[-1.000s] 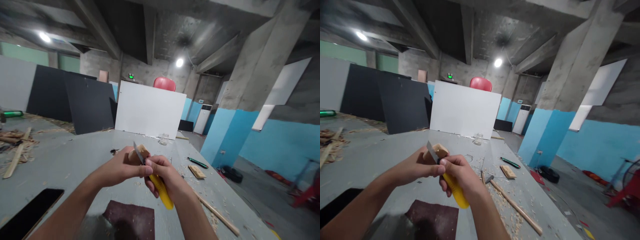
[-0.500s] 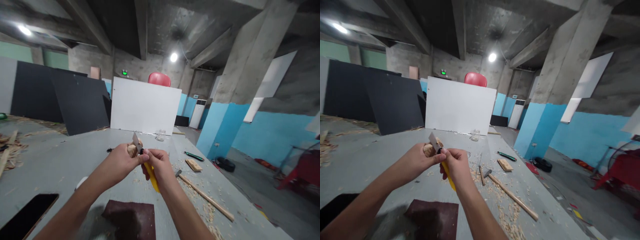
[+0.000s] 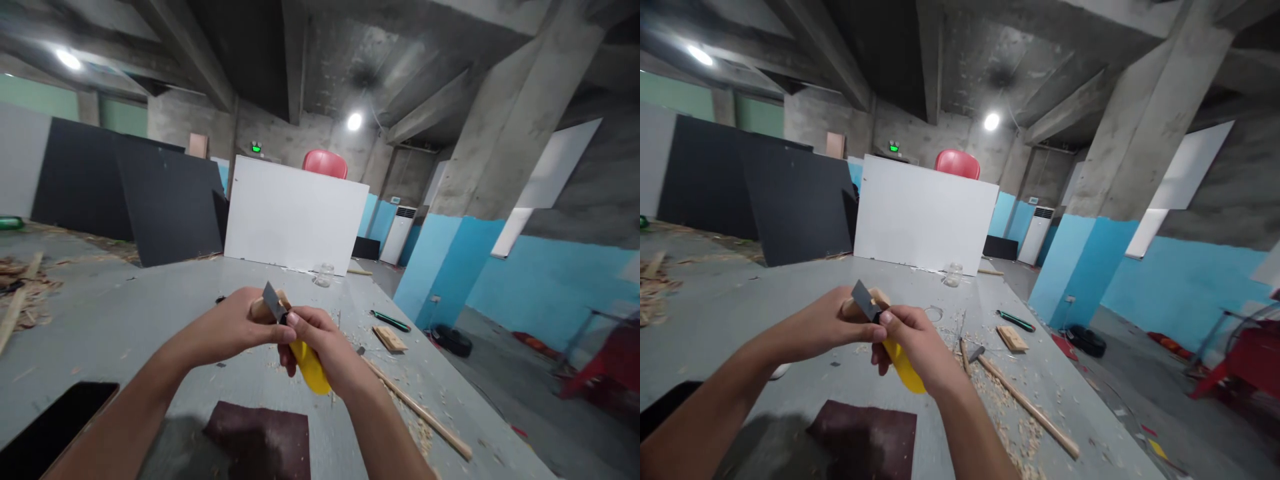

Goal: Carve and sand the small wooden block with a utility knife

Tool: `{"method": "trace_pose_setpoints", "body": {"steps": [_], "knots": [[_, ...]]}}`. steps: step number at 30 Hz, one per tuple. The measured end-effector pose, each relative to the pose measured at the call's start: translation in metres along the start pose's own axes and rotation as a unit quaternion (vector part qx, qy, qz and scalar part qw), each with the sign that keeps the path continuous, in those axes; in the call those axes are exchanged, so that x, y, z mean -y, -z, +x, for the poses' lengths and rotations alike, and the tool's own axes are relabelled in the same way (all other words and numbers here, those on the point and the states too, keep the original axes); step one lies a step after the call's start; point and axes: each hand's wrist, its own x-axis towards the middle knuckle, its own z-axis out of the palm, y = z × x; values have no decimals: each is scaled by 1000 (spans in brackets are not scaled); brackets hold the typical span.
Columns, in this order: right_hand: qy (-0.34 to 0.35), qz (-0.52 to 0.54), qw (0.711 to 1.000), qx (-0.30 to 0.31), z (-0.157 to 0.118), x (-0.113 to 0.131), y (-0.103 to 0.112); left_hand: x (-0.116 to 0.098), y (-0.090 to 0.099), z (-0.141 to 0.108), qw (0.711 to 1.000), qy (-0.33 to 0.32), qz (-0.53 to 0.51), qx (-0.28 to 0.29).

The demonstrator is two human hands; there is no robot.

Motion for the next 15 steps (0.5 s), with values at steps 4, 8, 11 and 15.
{"method": "trace_pose_setpoints", "body": {"steps": [4, 8, 11, 15], "knots": [[-16, 3, 999, 36, -4, 3, 6, 3, 2, -3, 998, -1, 55, -36], [22, -2, 1000, -13, 3, -1, 6, 8, -2, 3, 985, 8, 139, -101], [70, 32, 987, -143, 13, -7, 4, 10, -16, 14, 956, 11, 220, -195], [80, 74, 971, -215, 20, -11, 7, 16, -26, 27, 936, -9, 238, -259]]}}
